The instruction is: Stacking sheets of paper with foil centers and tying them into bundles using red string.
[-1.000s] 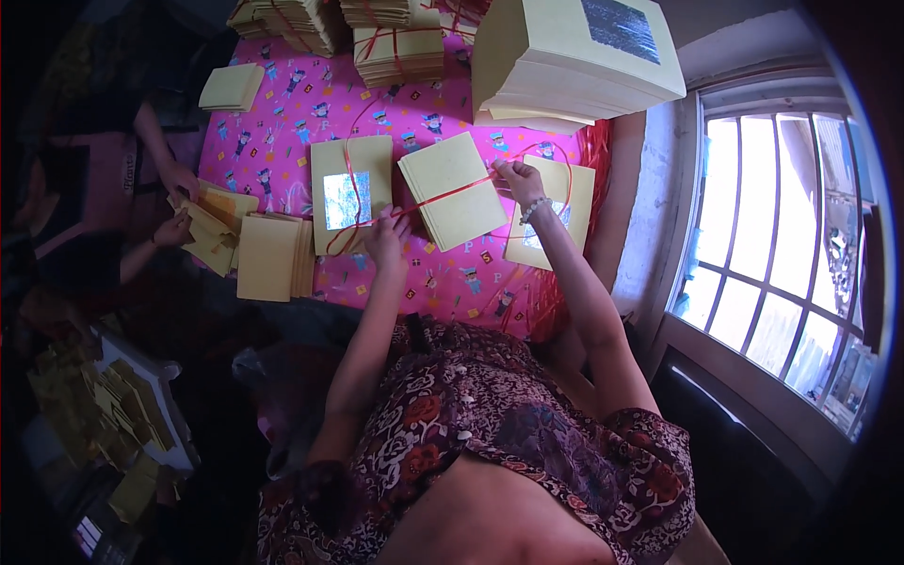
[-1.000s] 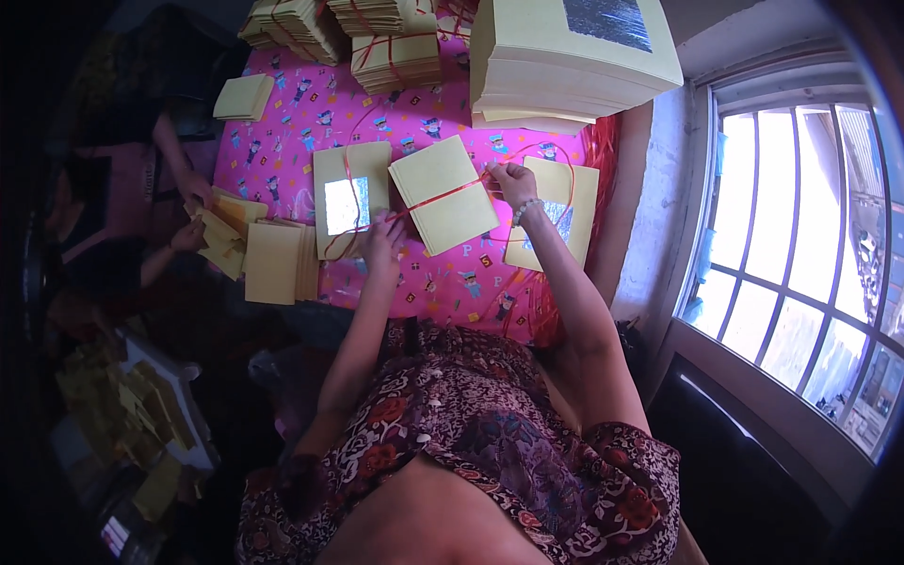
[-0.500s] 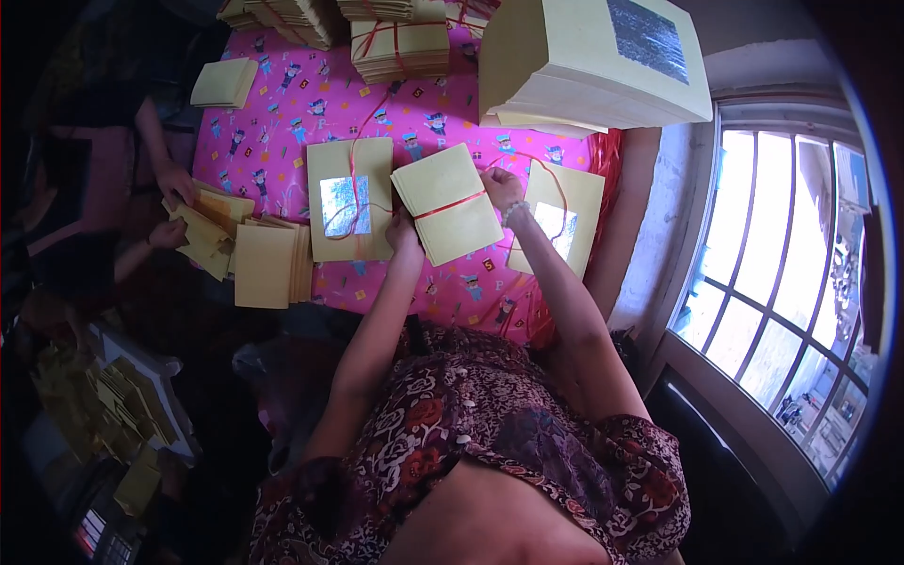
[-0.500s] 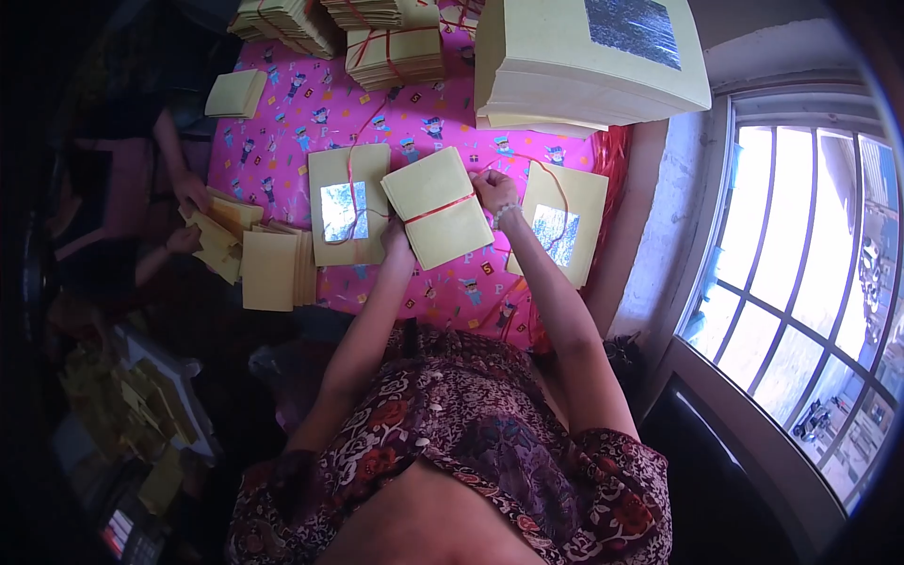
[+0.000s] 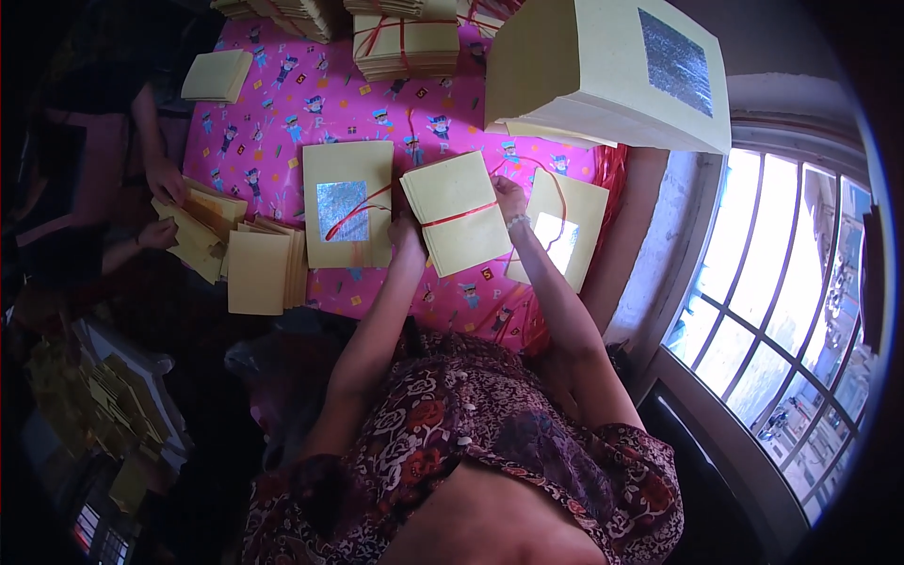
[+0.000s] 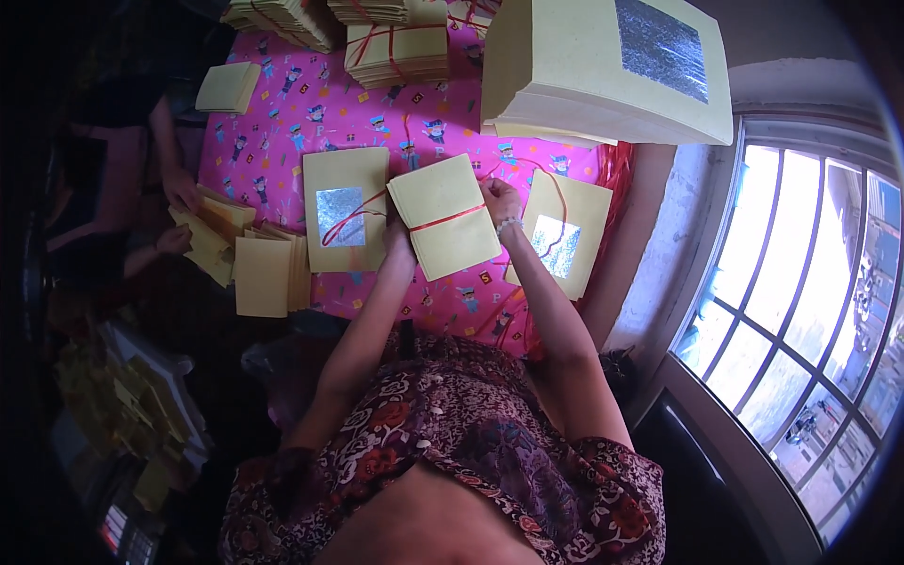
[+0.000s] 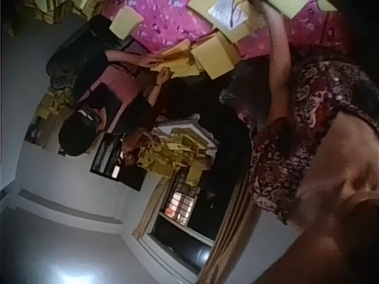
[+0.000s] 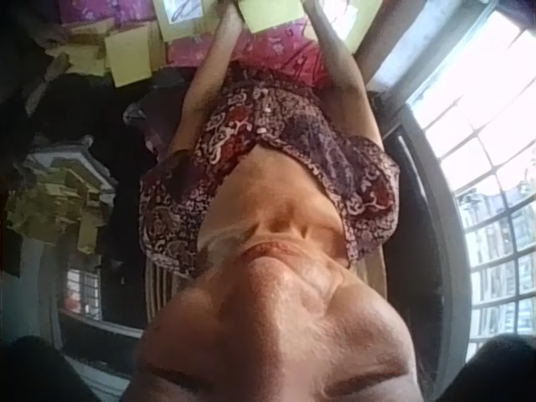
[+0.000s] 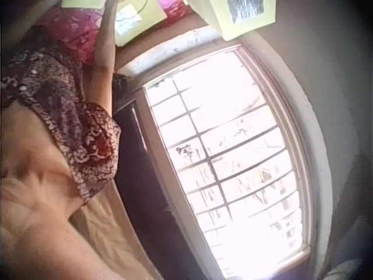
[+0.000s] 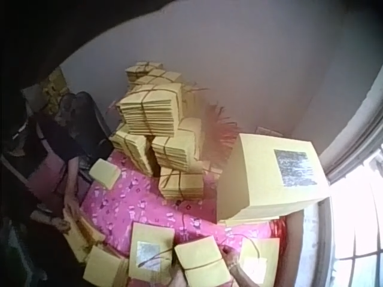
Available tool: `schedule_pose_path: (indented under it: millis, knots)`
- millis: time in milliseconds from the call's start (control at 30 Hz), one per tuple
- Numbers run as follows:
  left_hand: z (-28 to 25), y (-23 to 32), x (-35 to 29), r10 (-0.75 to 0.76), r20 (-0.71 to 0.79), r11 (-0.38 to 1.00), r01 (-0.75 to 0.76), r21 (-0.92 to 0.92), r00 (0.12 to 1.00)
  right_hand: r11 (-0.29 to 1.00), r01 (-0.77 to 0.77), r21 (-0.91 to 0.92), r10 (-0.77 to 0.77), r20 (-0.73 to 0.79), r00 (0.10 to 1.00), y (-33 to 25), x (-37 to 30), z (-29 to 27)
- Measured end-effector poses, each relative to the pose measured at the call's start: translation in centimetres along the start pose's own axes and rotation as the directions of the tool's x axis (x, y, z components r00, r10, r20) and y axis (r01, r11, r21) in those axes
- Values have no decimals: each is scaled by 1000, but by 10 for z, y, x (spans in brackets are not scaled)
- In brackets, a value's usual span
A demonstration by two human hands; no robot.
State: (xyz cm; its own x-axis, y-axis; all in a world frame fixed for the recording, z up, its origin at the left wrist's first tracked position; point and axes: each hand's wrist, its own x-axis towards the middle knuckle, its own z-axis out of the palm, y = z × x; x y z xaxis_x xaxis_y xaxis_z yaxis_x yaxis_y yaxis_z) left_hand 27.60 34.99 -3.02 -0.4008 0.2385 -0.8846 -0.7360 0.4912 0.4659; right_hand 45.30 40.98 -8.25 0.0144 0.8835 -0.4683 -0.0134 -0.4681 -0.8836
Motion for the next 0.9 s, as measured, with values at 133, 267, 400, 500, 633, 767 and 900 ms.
schedule_pose_path:
  millis: [133,267,400,500,633,767,900]
  knots:
    - [7,0,13,-117,210,964,162,-213,971,992,-27,-120,27,-1,1000,-2,9,-2]
    - [-5,3,28,-213,443,949,292,-119,871,996,-69,52,67,41,997,-12,2,7]
    - [-3,14,3,-340,487,916,400,-19,804,950,-102,295,92,47,995,-23,-13,2]
    - [-11,19,-9,-203,533,969,247,-12,821,874,-117,472,90,78,993,-35,-36,-1]
    - [-22,35,-53,-66,617,994,103,-24,784,931,-9,365,-42,133,990,-71,-75,-12]
    - [-35,57,-120,242,632,939,-341,37,736,936,72,344,-171,267,948,-105,-101,-30]
    - [-54,63,-151,549,779,602,-790,-116,304,957,150,250,-228,320,920,-140,-136,-31]
